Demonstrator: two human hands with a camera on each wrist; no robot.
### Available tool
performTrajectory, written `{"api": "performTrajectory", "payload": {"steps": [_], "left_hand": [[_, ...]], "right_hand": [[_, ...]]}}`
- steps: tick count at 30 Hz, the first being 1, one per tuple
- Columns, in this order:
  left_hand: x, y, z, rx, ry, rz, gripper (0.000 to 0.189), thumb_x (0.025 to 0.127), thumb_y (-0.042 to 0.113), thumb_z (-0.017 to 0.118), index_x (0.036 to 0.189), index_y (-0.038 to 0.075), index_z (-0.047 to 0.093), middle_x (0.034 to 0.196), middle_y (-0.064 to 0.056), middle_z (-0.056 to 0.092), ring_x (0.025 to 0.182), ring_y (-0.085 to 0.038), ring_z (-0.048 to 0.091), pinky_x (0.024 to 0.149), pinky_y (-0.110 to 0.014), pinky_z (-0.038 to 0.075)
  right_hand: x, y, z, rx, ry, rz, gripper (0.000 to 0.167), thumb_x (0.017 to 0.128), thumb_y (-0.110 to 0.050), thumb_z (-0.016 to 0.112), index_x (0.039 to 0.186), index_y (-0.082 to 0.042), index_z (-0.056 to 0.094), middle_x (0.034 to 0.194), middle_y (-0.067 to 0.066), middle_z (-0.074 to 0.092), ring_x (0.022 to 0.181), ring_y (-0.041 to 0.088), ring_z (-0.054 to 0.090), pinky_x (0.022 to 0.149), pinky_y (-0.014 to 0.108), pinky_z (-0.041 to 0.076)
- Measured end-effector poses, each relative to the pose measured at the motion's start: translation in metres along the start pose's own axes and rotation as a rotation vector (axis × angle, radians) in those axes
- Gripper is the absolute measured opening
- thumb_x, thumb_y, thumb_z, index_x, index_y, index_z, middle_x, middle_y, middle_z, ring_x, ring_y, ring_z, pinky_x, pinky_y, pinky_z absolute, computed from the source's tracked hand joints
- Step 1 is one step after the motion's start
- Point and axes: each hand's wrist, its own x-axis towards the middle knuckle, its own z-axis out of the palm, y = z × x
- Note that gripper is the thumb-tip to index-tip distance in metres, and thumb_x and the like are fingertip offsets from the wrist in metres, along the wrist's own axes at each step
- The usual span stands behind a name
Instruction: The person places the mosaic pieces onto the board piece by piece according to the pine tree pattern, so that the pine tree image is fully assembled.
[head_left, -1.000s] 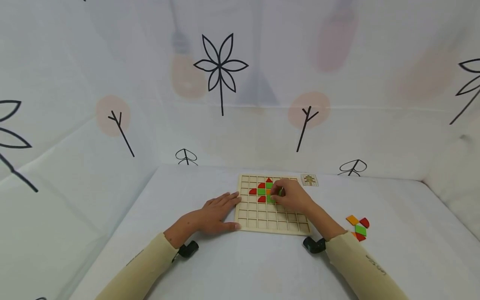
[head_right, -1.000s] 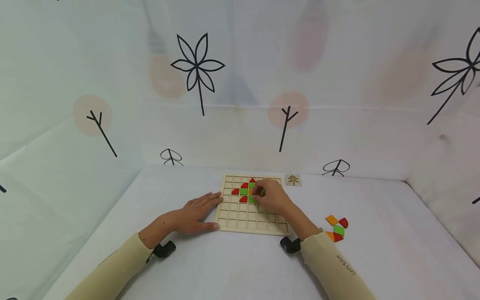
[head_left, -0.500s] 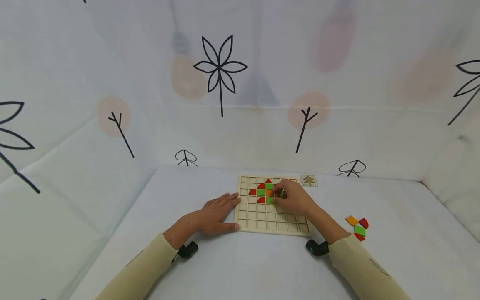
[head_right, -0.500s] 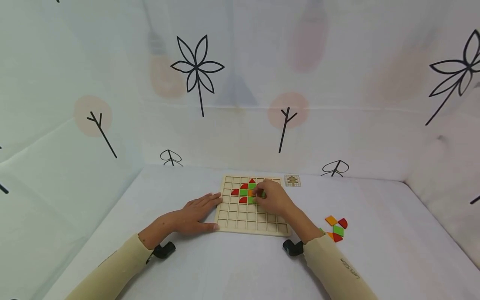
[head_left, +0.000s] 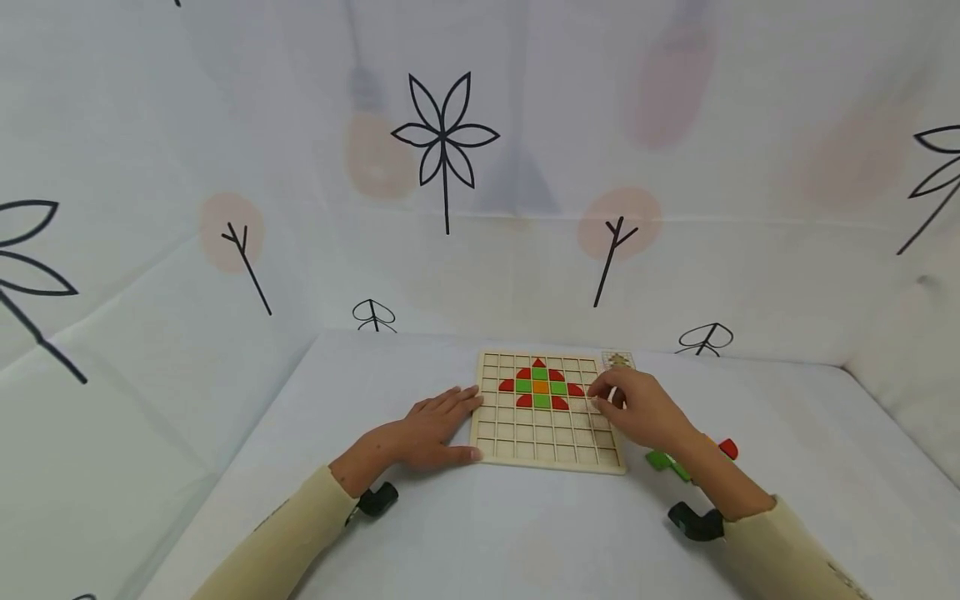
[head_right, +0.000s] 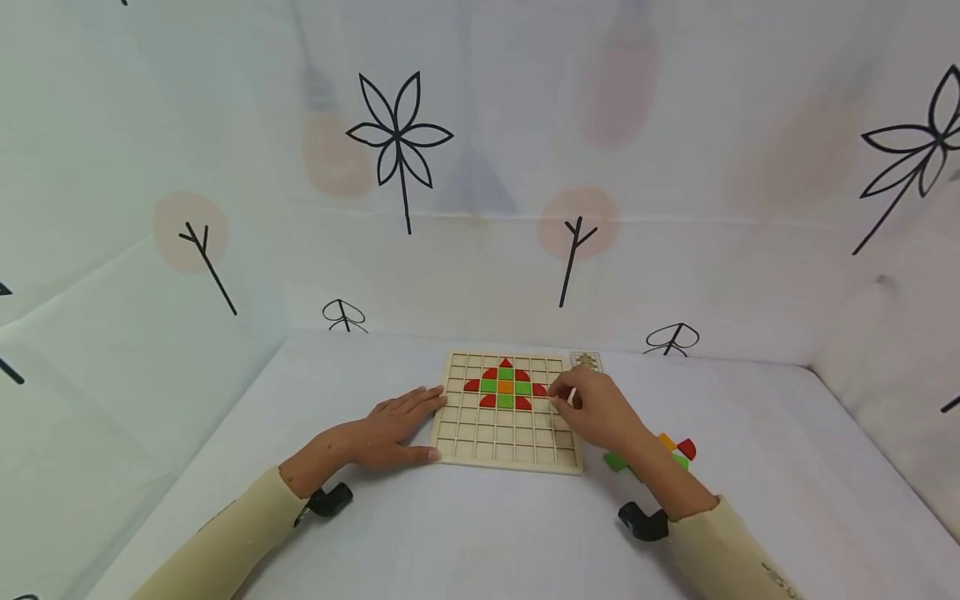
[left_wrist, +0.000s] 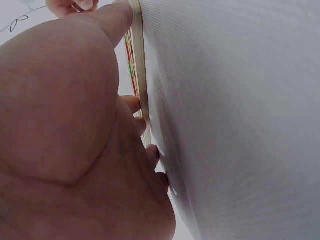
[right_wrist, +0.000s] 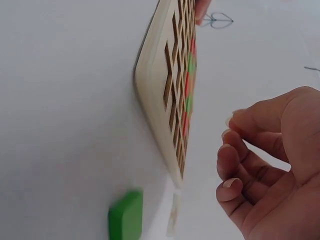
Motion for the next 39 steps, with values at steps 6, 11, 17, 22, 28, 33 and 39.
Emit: {"api": "performTrajectory", "payload": {"steps": [6,11,17,22,28,33,39], "left_hand": [[0.000,0.001,-0.001,0.000,-0.001,-0.001,0.090,0.102,0.067,0.056,0.172,0.024,0.017,0.179,0.006,0.009,0.165,-0.024,0.006,0.128,-0.055,0.021],[-0.001,0.002,-0.001,-0.009,0.003,0.003,0.090,0.102,0.066,0.057,0.171,0.023,0.019,0.179,0.006,0.011,0.165,-0.025,0.007,0.128,-0.056,0.022],[-0.001,0.001,0.000,-0.008,0.004,0.008,0.089,0.102,0.066,0.056,0.171,0.024,0.019,0.179,0.006,0.010,0.165,-0.025,0.006,0.128,-0.056,0.021],[-0.002,0.001,0.000,-0.005,0.008,0.016,0.089,0.103,0.066,0.056,0.171,0.023,0.019,0.179,0.005,0.010,0.165,-0.025,0.007,0.128,-0.057,0.022],[-0.002,0.002,-0.002,-0.014,0.007,0.022,0.089,0.103,0.065,0.056,0.171,0.023,0.018,0.179,0.005,0.010,0.165,-0.026,0.007,0.128,-0.057,0.021],[-0.002,0.002,-0.002,-0.017,0.004,0.016,0.089,0.103,0.066,0.056,0.172,0.023,0.018,0.179,0.005,0.010,0.165,-0.026,0.006,0.128,-0.057,0.021],[0.000,0.001,-0.002,-0.009,-0.001,0.007,0.090,0.102,0.066,0.056,0.172,0.023,0.018,0.179,0.006,0.009,0.165,-0.025,0.005,0.128,-0.056,0.021]], "right_hand": [[-0.023,0.018,-0.022,-0.050,0.033,0.075,0.016,0.099,-0.006,0.070,0.115,-0.005,0.074,0.096,0.000,0.067,0.081,0.017,0.056,0.062,0.025,0.049],[-0.042,0.035,-0.036,-0.091,0.074,0.117,0.015,0.099,-0.006,0.071,0.114,-0.004,0.074,0.095,0.001,0.068,0.080,0.018,0.056,0.060,0.025,0.048],[-0.063,0.052,-0.048,-0.115,0.089,0.163,0.013,0.099,-0.008,0.074,0.111,-0.004,0.074,0.095,0.002,0.067,0.080,0.018,0.056,0.058,0.025,0.048],[-0.078,0.067,-0.059,-0.135,0.094,0.171,0.012,0.098,-0.009,0.074,0.109,-0.003,0.074,0.092,0.000,0.067,0.076,0.014,0.056,0.056,0.025,0.047],[-0.089,0.084,-0.072,-0.158,0.063,0.209,0.015,0.097,-0.007,0.075,0.111,0.000,0.073,0.089,0.001,0.068,0.072,0.012,0.057,0.055,0.025,0.049],[-0.091,0.103,-0.082,-0.174,-0.036,0.258,0.020,0.097,-0.014,0.077,0.110,0.000,0.072,0.093,0.003,0.069,0.079,0.018,0.057,0.060,0.024,0.049],[-0.094,0.119,-0.089,-0.138,-0.162,0.327,0.024,0.100,-0.026,0.075,0.107,-0.004,0.069,0.095,0.001,0.067,0.082,0.019,0.056,0.063,0.024,0.050]]}}
